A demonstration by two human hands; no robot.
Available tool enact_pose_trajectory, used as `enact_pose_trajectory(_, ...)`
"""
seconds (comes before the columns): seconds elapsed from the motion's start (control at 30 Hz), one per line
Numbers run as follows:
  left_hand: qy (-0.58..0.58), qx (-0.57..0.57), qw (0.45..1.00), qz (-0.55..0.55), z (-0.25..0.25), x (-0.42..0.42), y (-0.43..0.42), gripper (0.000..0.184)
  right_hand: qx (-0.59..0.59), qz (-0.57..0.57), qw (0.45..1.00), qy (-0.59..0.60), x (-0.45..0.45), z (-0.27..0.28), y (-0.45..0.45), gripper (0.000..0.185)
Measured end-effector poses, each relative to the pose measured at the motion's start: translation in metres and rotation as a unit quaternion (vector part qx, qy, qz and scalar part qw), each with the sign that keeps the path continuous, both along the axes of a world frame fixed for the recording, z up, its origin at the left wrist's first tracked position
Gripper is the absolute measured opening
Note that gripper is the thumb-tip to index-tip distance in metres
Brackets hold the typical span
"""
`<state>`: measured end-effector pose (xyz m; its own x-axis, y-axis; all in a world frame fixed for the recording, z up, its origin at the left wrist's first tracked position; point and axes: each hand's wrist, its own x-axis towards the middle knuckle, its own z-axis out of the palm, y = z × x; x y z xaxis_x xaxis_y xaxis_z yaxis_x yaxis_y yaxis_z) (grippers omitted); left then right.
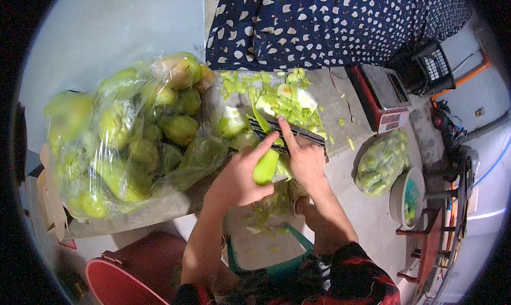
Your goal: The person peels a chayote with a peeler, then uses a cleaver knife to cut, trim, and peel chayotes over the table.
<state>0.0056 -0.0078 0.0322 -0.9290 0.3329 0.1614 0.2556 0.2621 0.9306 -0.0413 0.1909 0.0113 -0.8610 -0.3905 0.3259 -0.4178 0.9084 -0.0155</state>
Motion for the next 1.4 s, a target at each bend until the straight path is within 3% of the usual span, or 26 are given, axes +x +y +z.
enact_pose_trajectory(0.2,-0.004,-0.182,0.981,0.07,-0.006,0.004,0.016,0.096,0.015,0.001,1.0,0.019,0.003,0.001,0.003,0.083)
enact_pose_trajectory(0.5,0.006,-0.199,0.97,0.141,-0.022,-0.011,0.001,0.097,0.048,-0.065,0.997,-0.02,0.014,0.004,0.038,0.083)
enact_pose_trajectory(0.57,-0.085,0.047,0.988,0.119,-0.022,-0.016,-0.003,0.092,-0.06,-0.065,0.996,0.006,0.011,0.005,0.045,0.076)
enact_pose_trajectory(0.6,-0.054,0.064,0.987,0.141,-0.031,-0.016,-0.001,0.08,-0.095,-0.081,0.992,-0.032,0.014,0.015,0.042,0.066)
enact_pose_trajectory(0.63,-0.053,0.066,0.986,0.141,-0.034,-0.018,0.004,0.08,-0.094,-0.081,0.992,-0.03,0.014,0.014,0.043,0.066)
enact_pose_trajectory(0.67,-0.169,0.247,0.941,0.159,-0.034,-0.021,0.011,0.074,-0.155,-0.056,0.986,-0.023,0.016,0.01,0.045,0.063)
enact_pose_trajectory(0.7,-0.278,0.416,0.849,0.168,-0.029,-0.023,0.016,0.068,-0.216,-0.032,0.976,-0.017,0.018,0.006,0.046,0.061)
enact_pose_trajectory(0.73,-0.316,0.517,0.778,0.166,-0.021,-0.023,0.018,0.055,-0.215,-0.032,0.976,-0.017,0.018,0.005,0.043,0.061)
enact_pose_trajectory(0.77,-0.316,0.519,0.777,0.165,-0.026,-0.025,0.019,0.055,-0.242,0.0,0.97,0.004,0.02,0.003,0.037,0.054)
enact_pose_trajectory(0.83,-0.383,0.714,0.576,0.108,-0.041,-0.027,0.021,0.047,-0.255,0.05,0.965,0.02,0.024,-0.005,0.032,0.044)
enact_pose_trajectory(0.97,-0.348,0.722,0.573,0.169,-0.036,-0.022,0.021,0.039,-0.24,0.193,0.946,0.097,0.026,-0.002,0.009,0.039)
enact_pose_trajectory(1.0,-0.328,0.734,0.58,0.132,-0.047,-0.023,0.021,0.037,-0.238,0.244,0.933,0.12,0.029,-0.002,0.006,0.038)
enact_pose_trajectory(1.1,-0.347,0.704,0.591,0.188,-0.049,-0.021,0.023,0.035,-0.19,0.263,0.941,0.091,0.034,-0.007,0.005,0.039)
enact_pose_trajectory(1.13,-0.346,0.699,0.595,0.196,-0.049,-0.021,0.024,0.035,-0.211,0.289,0.925,0.126,0.03,-0.013,-0.001,0.051)
enact_pose_trajectory(1.17,-0.345,0.7,0.594,0.197,-0.047,-0.02,0.024,0.035,-0.21,0.29,0.925,0.125,0.031,-0.01,-0.004,0.051)
enact_pose_trajectory(1.23,-0.321,0.671,0.643,0.184,-0.044,-0.016,0.023,0.038,-0.181,0.296,0.932,0.108,0.038,-0.003,-0.008,0.053)
enact_pose_trajectory(1.4,-0.291,0.68,0.652,0.167,-0.045,-0.018,0.026,0.036,-0.194,0.301,0.926,0.124,0.037,-0.002,-0.015,0.054)
